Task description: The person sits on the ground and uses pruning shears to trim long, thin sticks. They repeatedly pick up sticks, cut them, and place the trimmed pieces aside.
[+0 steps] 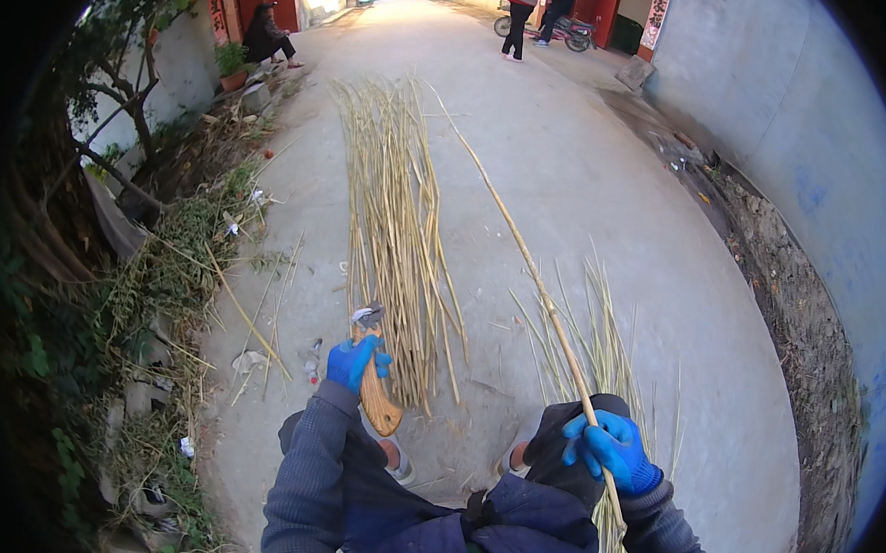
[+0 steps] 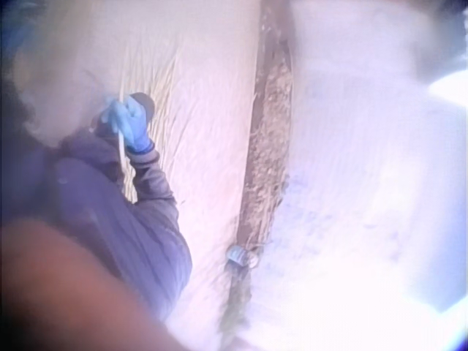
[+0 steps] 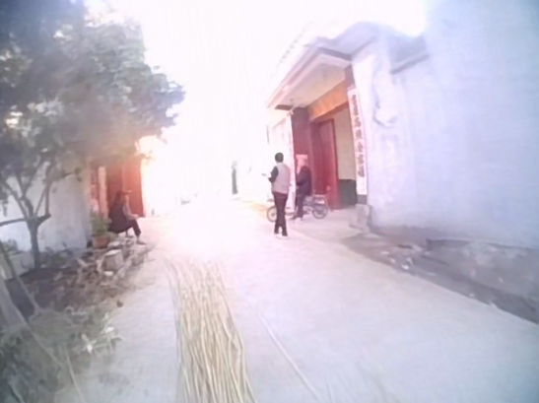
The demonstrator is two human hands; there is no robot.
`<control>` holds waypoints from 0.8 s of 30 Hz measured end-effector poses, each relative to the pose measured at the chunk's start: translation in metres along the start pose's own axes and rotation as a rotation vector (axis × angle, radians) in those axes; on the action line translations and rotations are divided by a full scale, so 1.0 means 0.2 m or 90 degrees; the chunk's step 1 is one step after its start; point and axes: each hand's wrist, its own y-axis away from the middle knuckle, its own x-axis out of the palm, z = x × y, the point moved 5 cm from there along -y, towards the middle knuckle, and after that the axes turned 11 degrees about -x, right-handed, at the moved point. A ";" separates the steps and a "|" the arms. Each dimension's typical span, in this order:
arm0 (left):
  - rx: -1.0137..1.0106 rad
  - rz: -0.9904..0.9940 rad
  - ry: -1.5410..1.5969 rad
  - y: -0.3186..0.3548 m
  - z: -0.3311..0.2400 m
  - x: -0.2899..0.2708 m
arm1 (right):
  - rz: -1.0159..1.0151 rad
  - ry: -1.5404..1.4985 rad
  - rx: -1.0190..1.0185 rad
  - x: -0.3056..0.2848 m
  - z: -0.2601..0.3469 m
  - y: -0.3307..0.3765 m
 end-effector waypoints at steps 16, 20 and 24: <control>-0.183 0.341 -0.259 1.18 0.20 0.40 | 0.033 0.144 -0.098 0.35 -0.12 -0.76; -0.173 0.321 -0.242 1.24 0.21 0.38 | 0.049 0.103 -0.133 0.49 -0.10 -0.84; -0.194 0.311 -0.233 1.23 0.21 0.36 | 0.045 0.033 -0.185 0.60 -0.09 -0.85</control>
